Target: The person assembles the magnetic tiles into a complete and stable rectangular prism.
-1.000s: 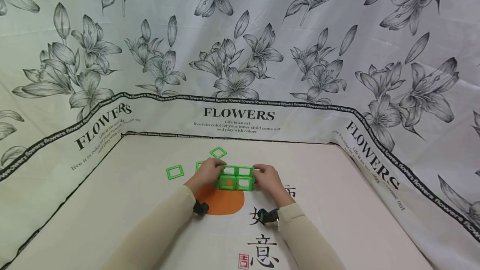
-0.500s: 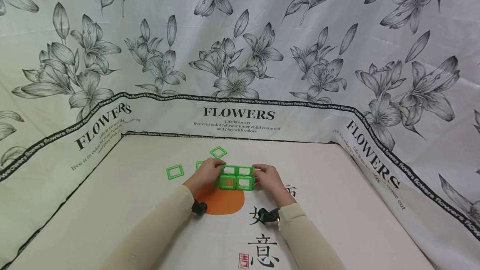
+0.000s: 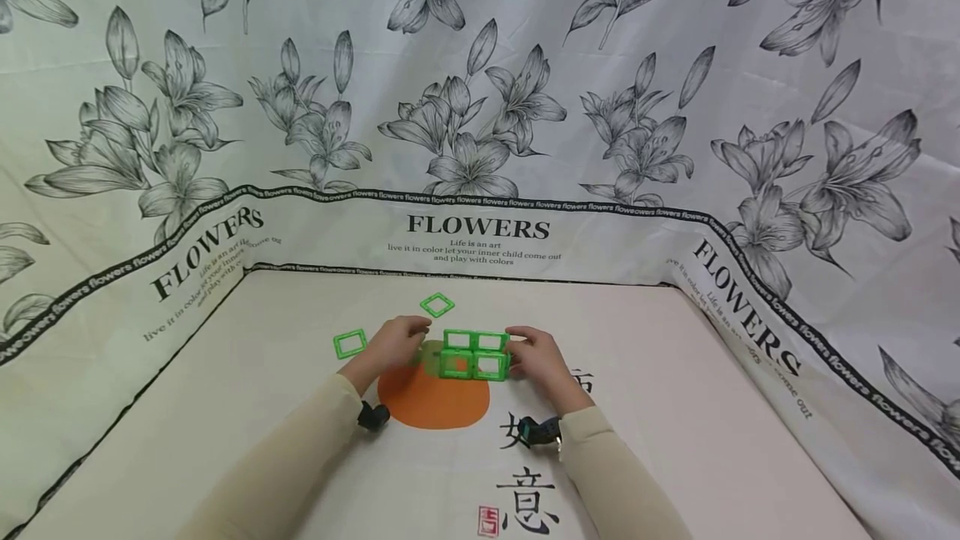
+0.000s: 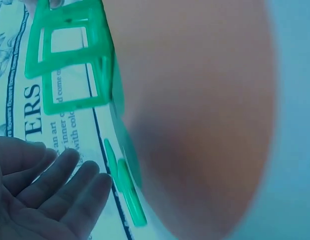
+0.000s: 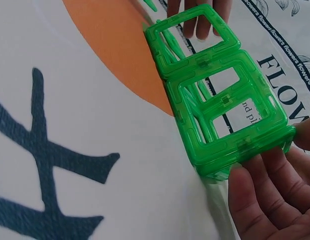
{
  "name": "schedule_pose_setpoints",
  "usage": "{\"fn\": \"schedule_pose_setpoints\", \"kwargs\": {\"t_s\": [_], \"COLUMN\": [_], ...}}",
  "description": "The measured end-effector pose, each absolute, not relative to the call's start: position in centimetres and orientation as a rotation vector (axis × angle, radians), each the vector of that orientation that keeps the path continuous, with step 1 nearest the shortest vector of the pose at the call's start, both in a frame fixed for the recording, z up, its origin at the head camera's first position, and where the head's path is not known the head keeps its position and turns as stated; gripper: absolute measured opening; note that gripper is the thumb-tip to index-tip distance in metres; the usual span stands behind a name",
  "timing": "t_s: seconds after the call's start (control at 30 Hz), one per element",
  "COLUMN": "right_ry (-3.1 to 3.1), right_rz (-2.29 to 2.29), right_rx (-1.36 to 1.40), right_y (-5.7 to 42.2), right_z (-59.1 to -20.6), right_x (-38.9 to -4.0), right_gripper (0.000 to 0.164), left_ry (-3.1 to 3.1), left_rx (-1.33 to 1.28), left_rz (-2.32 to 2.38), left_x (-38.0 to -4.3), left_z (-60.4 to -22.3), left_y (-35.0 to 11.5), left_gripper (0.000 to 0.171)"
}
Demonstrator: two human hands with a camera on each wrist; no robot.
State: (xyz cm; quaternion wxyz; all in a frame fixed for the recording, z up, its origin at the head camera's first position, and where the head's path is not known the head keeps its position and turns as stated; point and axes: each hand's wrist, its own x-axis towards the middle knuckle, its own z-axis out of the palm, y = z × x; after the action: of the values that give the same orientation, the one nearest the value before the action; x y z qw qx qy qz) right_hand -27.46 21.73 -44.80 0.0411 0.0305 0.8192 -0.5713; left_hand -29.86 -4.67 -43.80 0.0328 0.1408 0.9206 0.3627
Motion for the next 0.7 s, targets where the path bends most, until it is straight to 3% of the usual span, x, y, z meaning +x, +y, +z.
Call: {"fn": "schedule_pose_setpoints", "kwargs": {"t_s": [0.7], "right_ry": [2.487], "right_rz": [-1.733], "right_rx": [0.043], "right_y": [22.3], "right_z": [-44.9], "right_x": [-27.4], "right_gripper": [0.05], "left_ry": [2.9], "left_rx": [0.234], "left_rz": [0.948], "left_x": [-29.5], "left_z": [-43.8], "left_y": [-9.1], "left_gripper": [0.043]}}
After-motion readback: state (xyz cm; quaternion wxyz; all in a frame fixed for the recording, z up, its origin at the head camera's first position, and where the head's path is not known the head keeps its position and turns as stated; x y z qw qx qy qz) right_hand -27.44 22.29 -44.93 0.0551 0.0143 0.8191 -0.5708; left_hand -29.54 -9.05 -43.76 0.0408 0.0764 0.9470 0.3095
